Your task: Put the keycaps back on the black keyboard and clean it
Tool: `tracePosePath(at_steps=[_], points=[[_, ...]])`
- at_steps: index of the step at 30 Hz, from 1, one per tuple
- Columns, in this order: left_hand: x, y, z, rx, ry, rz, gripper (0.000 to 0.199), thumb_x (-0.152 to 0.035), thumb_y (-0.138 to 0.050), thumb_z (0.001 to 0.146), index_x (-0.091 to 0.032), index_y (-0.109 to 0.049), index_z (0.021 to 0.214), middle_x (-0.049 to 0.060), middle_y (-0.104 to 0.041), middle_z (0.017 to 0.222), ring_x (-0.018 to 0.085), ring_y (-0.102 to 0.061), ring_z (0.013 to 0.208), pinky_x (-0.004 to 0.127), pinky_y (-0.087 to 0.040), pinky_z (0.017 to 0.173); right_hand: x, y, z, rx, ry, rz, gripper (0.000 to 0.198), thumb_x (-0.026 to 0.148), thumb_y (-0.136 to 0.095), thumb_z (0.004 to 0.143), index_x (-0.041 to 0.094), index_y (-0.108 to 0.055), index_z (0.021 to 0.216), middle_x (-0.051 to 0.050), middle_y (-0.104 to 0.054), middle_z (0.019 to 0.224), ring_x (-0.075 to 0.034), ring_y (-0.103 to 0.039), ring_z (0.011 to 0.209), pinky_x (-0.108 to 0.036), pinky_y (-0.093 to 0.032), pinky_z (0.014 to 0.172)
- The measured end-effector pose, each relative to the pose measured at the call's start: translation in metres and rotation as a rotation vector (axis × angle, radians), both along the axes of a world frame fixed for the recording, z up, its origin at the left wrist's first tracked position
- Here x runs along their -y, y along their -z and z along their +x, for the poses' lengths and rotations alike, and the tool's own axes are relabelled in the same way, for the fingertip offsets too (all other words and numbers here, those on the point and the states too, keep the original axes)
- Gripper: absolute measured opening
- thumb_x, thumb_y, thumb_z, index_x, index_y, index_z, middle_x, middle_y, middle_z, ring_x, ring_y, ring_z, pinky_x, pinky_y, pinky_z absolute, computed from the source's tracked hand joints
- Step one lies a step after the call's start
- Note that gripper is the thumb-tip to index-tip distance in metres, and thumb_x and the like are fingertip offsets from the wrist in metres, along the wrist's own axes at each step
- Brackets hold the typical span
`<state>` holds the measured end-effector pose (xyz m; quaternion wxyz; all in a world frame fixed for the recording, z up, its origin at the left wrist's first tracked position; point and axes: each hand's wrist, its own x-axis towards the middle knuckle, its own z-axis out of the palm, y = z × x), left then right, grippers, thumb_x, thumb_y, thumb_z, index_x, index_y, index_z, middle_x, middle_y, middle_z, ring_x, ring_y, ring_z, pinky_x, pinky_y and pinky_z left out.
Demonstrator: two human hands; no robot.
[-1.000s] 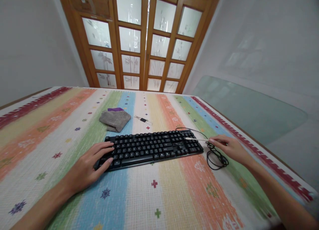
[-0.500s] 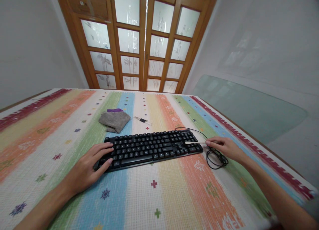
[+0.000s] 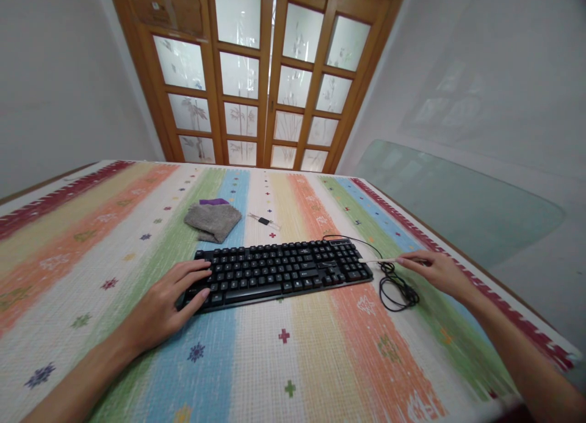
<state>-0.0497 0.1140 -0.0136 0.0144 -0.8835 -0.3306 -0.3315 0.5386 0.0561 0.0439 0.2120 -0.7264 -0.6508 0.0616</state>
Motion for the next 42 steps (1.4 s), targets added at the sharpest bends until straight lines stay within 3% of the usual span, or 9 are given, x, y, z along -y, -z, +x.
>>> tracePosePath(at_steps=[8, 14, 21, 29, 42], points=[[0.000, 0.001, 0.001, 0.034, 0.001, -0.001, 0.027, -0.038, -0.054, 0.100, -0.024, -0.063, 0.121, 0.007, -0.066, 0.127, 0.025, -0.065, 0.116, 0.040, -0.052, 0.104, 0.008, -0.005, 0.015, 0.010, 0.141, 0.098, 0.068, 0.089, -0.057, 0.066, 0.025, -0.080, 0.071, -0.011, -0.076, 0.079, -0.031, -0.069, 0.070, -0.040, -0.050, 0.062], [-0.001, 0.001, 0.001, 0.043, 0.009, 0.001, 0.026, -0.037, -0.055, 0.099, -0.024, -0.065, 0.119, 0.007, -0.067, 0.126, 0.025, -0.066, 0.115, 0.039, -0.053, 0.102, 0.016, -0.023, -0.009, -0.119, 0.145, 0.094, 0.073, 0.091, -0.059, 0.065, 0.022, -0.080, 0.077, -0.010, -0.075, 0.077, -0.027, -0.065, 0.066, -0.037, -0.047, 0.059], [0.000, 0.000, 0.002, 0.053, 0.006, -0.013, 0.026, -0.038, -0.055, 0.099, -0.023, -0.065, 0.118, 0.007, -0.067, 0.126, 0.025, -0.066, 0.115, 0.039, -0.053, 0.103, 0.006, -0.025, -0.081, -0.202, -0.116, -0.005, 0.061, 0.078, -0.059, 0.080, 0.020, -0.080, 0.082, -0.010, -0.076, 0.086, -0.026, -0.067, 0.077, -0.034, -0.049, 0.068], [0.002, -0.003, 0.002, 0.043, -0.010, -0.043, 0.028, -0.038, -0.054, 0.099, -0.020, -0.068, 0.116, 0.010, -0.068, 0.125, 0.026, -0.066, 0.116, 0.041, -0.053, 0.103, -0.012, -0.014, -0.167, -0.204, -0.414, 0.026, 0.033, 0.049, -0.059, 0.093, 0.021, -0.076, 0.088, -0.004, -0.070, 0.081, -0.018, -0.061, 0.070, -0.029, -0.043, 0.062], [0.006, -0.006, 0.002, 0.023, 0.004, -0.061, 0.029, -0.035, -0.053, 0.098, -0.019, -0.065, 0.120, 0.011, -0.068, 0.125, 0.026, -0.065, 0.117, 0.042, -0.052, 0.105, -0.029, 0.006, -0.236, -0.164, -0.548, 0.072, 0.021, 0.031, -0.059, 0.098, 0.018, -0.073, 0.090, -0.003, -0.068, 0.079, -0.016, -0.057, 0.070, -0.028, -0.040, 0.067]])
